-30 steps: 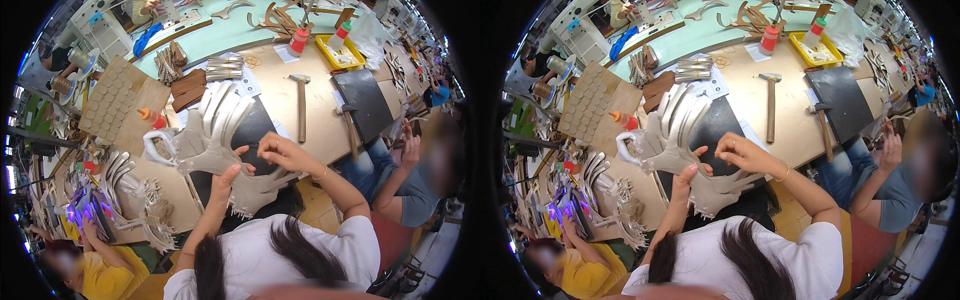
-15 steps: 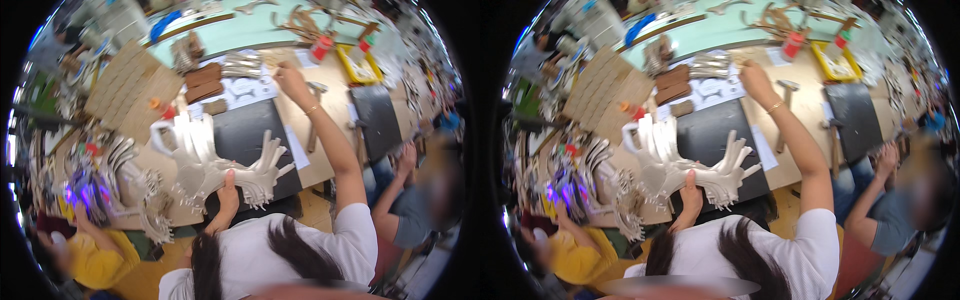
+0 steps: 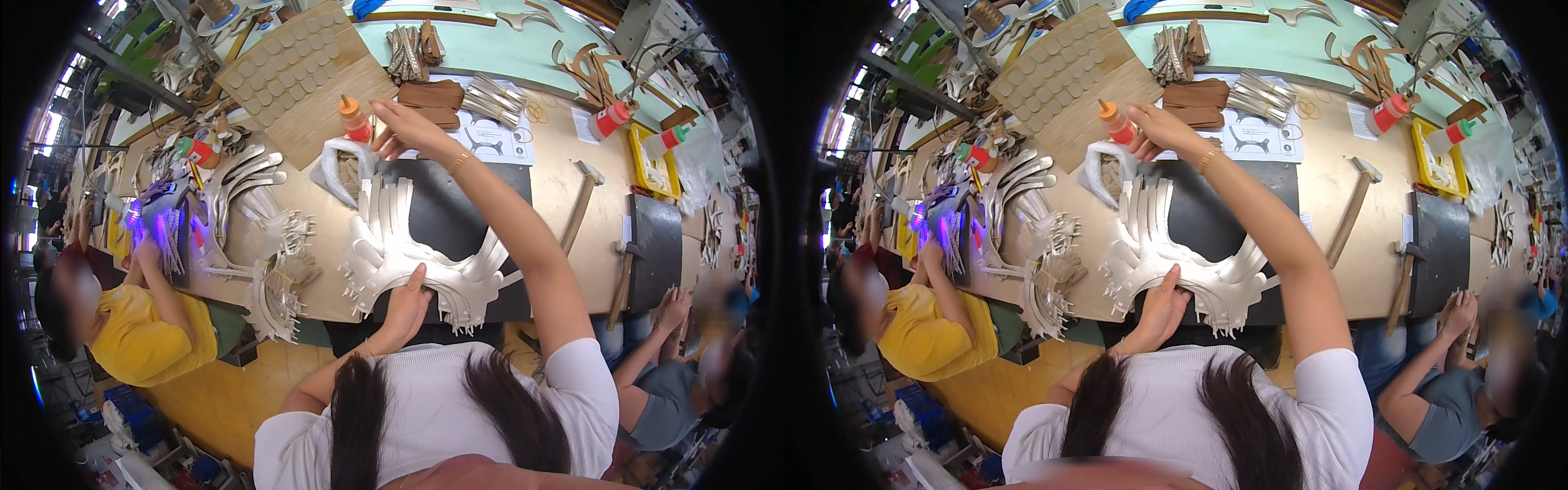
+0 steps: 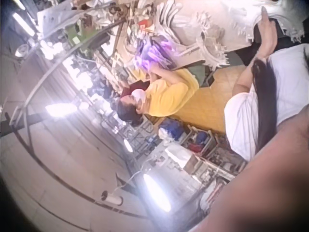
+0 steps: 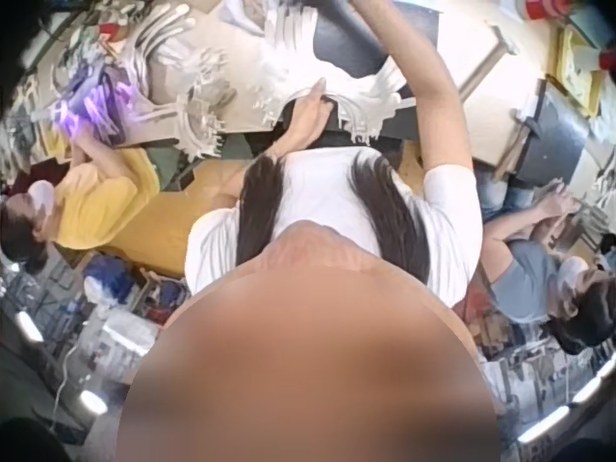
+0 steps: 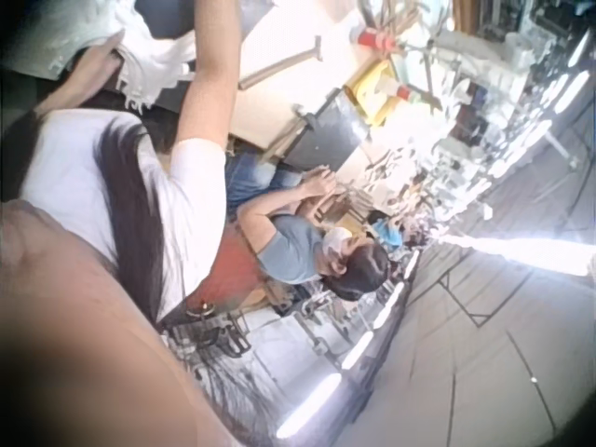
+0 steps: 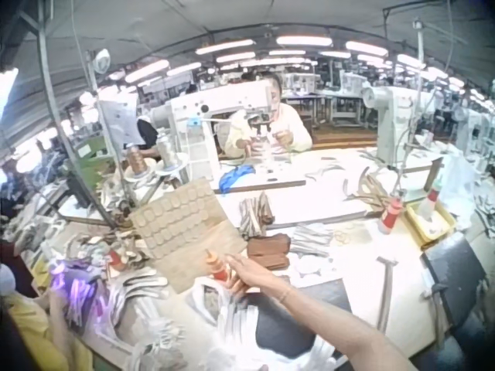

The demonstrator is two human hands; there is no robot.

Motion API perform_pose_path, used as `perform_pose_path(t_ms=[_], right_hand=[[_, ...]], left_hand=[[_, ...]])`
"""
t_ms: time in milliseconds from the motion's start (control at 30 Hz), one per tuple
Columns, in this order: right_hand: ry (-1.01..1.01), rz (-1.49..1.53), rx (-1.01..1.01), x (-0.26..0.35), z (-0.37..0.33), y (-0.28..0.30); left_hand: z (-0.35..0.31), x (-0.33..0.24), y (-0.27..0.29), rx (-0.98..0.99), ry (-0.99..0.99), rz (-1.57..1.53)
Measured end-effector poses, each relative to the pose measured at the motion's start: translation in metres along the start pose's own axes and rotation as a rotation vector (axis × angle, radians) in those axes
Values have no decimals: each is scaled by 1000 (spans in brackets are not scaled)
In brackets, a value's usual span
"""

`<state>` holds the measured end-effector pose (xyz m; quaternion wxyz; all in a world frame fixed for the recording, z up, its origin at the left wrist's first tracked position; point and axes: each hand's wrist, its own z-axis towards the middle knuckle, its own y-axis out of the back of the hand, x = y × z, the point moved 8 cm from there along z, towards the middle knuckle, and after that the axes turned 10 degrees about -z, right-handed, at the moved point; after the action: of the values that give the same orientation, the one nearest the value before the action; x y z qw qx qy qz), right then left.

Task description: The person applies glue from a bottle to the edges of white plastic components and joins them together by hand. The person handles multiple parts, aligns them, and presses them to bond, working at a cluttered workbench.

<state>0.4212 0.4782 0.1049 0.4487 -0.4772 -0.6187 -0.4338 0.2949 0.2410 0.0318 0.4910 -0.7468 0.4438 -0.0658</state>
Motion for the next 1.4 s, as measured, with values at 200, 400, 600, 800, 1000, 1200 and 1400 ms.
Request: perform_pose_path(t_ms=[200, 400, 600, 800, 1000, 1200, 1400], right_hand=[[-282, 67, 84, -17, 58, -27], [-186, 252, 89, -12, 21, -25], [188, 85, -67, 35, -93, 25], [344, -28, -315, 39, -227, 65], [191, 279, -448, -11, -299, 75], [350, 327, -592, -19, -340, 76], [295, 251, -741, -21, -359, 87]], left_hand=[[-20, -1, 8, -23, 143, 49], [-43, 19, 14, 86, 433, 352], [-39, 11, 19, 137, 362, 749], [-48, -16, 6, 83, 170, 1045], [-47, -21, -83, 571, -648, 1573], [-16, 19, -111, 704, -624, 1939], [-3, 26, -114, 729, -479, 2021]])
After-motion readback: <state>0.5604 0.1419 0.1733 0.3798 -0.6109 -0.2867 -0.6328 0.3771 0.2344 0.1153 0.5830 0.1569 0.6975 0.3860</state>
